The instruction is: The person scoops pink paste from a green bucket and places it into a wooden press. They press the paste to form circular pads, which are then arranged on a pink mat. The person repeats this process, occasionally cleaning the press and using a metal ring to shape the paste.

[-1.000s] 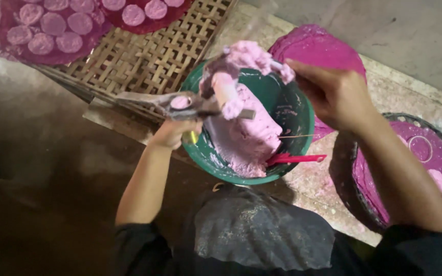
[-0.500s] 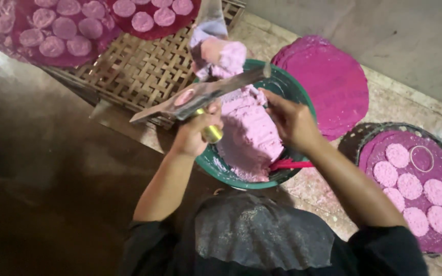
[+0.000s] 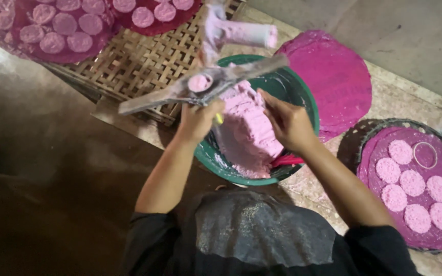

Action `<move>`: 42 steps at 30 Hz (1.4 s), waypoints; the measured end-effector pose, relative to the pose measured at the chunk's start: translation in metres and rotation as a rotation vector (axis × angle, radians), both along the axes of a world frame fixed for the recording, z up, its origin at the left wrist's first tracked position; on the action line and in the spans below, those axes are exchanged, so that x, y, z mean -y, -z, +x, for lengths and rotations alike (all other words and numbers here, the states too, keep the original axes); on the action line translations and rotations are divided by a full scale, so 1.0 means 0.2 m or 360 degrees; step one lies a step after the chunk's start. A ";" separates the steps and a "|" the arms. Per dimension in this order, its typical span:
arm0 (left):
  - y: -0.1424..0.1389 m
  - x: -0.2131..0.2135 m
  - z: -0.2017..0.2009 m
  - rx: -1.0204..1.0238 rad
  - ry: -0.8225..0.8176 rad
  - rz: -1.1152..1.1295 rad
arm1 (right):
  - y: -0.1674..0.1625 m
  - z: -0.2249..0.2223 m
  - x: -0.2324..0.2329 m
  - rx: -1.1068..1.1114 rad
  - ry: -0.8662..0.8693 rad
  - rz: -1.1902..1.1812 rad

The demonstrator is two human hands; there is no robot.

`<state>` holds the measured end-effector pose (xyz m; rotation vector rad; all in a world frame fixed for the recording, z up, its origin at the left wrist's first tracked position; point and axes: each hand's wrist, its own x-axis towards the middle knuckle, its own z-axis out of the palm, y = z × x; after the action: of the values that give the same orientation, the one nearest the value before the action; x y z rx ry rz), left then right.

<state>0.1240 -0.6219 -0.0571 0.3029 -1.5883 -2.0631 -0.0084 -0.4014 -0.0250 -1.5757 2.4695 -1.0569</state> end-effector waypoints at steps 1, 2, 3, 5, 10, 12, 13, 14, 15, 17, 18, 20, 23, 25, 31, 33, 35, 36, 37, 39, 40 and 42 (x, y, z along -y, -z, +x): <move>-0.05 0.04 0.01 0.0046 -0.0114 -0.0065 | -0.04 -0.02 -0.04 0.0052 -0.0017 0.0164; -0.10 0.09 0.02 0.0044 -0.0235 -0.0178 | -0.09 -0.04 -0.08 0.0103 -0.0032 0.0326; -0.14 0.12 0.04 0.0024 -0.0355 -0.0348 | -0.15 -0.05 -0.12 0.0225 -0.0146 0.0284; -0.19 0.12 0.05 -0.0044 -0.0544 -0.0826 | -0.28 -0.07 -0.15 0.0485 -0.0378 0.0210; -0.07 -0.04 0.05 -0.0072 -0.0572 -0.1805 | -0.60 -0.05 0.07 -0.0068 -0.0213 0.1282; 0.05 -0.09 0.05 -0.0028 -0.0362 -0.1739 | -0.58 0.08 0.20 -0.0495 -0.0225 0.1665; 0.12 -0.11 0.04 -0.0019 -0.0259 -0.1682 | -0.56 0.16 0.22 -0.0783 -0.0296 0.1859; 0.18 -0.13 0.04 0.0040 -0.0049 -0.1422 | -0.52 0.24 0.23 -0.1009 -0.0384 0.1636; 0.23 -0.14 0.04 0.0103 0.0160 -0.1162 | -0.49 0.30 0.23 -0.1220 -0.0471 0.1401; 0.32 -0.13 0.04 0.0233 0.0564 -0.0623 | -0.47 0.35 0.19 -0.1382 -0.0673 0.1189; 0.35 -0.12 0.04 0.0225 0.0499 -0.0699 | -0.49 0.35 0.15 -0.1463 -0.0770 0.1082; 0.37 -0.05 0.09 0.0224 0.0356 -0.0843 | -0.57 0.32 0.08 -0.1315 -0.0663 0.1085; 0.35 0.06 0.14 0.0195 0.0124 -0.1083 | -0.74 0.29 -0.01 -0.1237 -0.0520 0.1051; 0.33 0.06 0.15 0.0206 -0.0167 -0.1654 | -0.76 0.30 0.01 -0.1188 -0.0438 0.1133; 0.27 -0.08 0.08 0.0431 0.0207 -0.0715 | -0.45 0.41 0.24 -0.1584 -0.0503 0.1011; 0.25 -0.06 0.10 0.0428 -0.0058 -0.1241 | -0.46 0.39 0.19 -0.1385 -0.0505 0.0938; 0.21 -0.01 0.14 0.0204 -0.0351 -0.1552 | -0.55 0.33 0.10 -0.1031 -0.0482 0.0841; 0.18 0.02 0.15 0.0258 -0.0480 -0.1640 | -0.58 0.31 0.07 -0.0934 -0.0389 0.0781; 0.16 0.05 0.16 0.0307 -0.0608 -0.1727 | -0.60 0.29 0.04 -0.0841 -0.0291 0.0721; 0.10 0.07 0.14 0.0320 -0.0769 -0.1738 | -0.56 0.28 0.03 -0.0626 -0.0138 0.0536; 0.08 0.05 0.13 0.0302 -0.0790 -0.1656 | -0.47 0.29 0.08 -0.0490 -0.0090 0.0421; 0.03 0.03 0.11 0.0354 -0.0829 -0.1633 | -0.27 0.32 0.12 -0.0142 -0.0098 0.0179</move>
<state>0.1468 -0.6280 -0.0632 0.4878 -2.1711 -0.6985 0.0551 -0.4260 0.0282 -1.6876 2.4694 -0.8417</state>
